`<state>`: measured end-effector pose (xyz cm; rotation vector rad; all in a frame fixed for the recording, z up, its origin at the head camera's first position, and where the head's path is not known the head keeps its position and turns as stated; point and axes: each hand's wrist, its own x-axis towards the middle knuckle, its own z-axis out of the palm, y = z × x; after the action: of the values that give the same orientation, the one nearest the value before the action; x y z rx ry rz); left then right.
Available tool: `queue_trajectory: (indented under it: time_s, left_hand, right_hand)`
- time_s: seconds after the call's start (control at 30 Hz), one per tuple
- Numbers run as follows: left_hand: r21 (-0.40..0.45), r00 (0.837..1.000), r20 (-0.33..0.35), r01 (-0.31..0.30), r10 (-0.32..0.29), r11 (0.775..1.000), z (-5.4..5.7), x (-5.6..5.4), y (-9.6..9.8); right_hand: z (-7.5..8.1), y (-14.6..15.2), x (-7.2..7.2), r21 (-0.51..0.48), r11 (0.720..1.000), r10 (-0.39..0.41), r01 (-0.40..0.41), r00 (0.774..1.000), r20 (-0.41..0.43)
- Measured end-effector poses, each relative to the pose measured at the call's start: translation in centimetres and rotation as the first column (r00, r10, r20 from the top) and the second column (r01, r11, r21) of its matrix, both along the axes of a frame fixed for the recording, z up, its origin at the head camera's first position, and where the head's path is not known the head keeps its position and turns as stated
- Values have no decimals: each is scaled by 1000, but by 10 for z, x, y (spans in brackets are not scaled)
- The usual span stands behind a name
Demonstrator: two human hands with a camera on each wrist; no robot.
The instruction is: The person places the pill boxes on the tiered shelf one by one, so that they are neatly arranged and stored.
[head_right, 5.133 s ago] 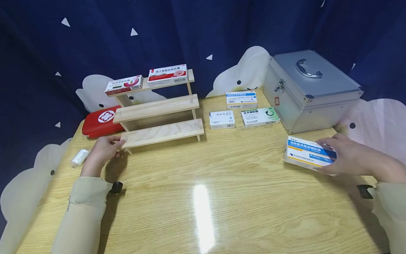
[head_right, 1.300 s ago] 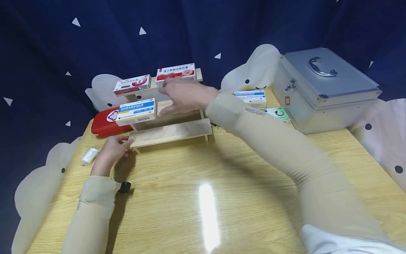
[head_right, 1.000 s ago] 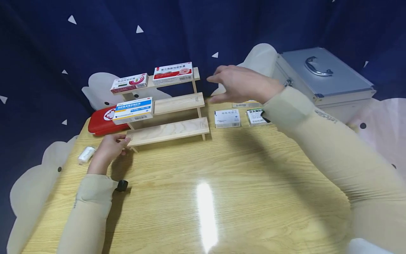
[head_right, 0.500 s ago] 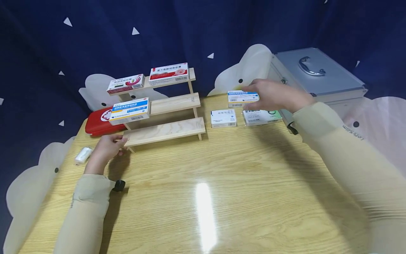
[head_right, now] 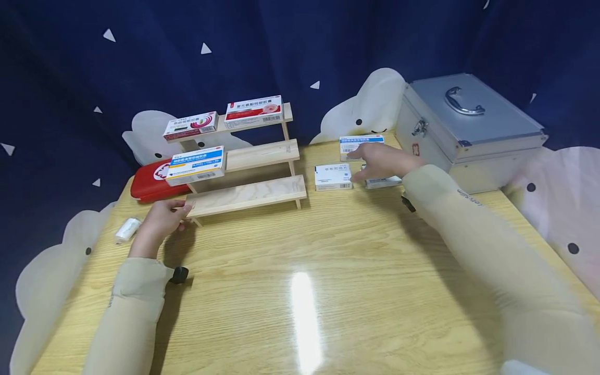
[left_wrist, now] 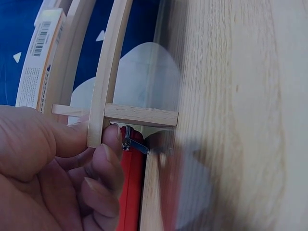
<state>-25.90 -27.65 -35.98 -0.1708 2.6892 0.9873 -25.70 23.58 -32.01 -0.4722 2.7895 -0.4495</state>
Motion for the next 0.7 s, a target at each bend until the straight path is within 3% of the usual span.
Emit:
queue_trajectory:
  time_s: [0.3, 0.57, 0.7]
  left_hand:
    - [-9, 1000, 19, -15, 15, 1000, -1, -1, 0]
    - [-3, 1000, 10, -20, 21, 1000, -1, -2, 1]
    - [-1, 999, 21, -26, 26, 1000, 0, -2, 1]
  right_hand:
    - [-23, -18, -25, 37, 999, 0, -1, 999, 39]
    - [-34, -28, -32, 95, 995, 41, -42, 999, 7]
    - [-36, -29, -34, 99, 995, 13, -16, 999, 30]
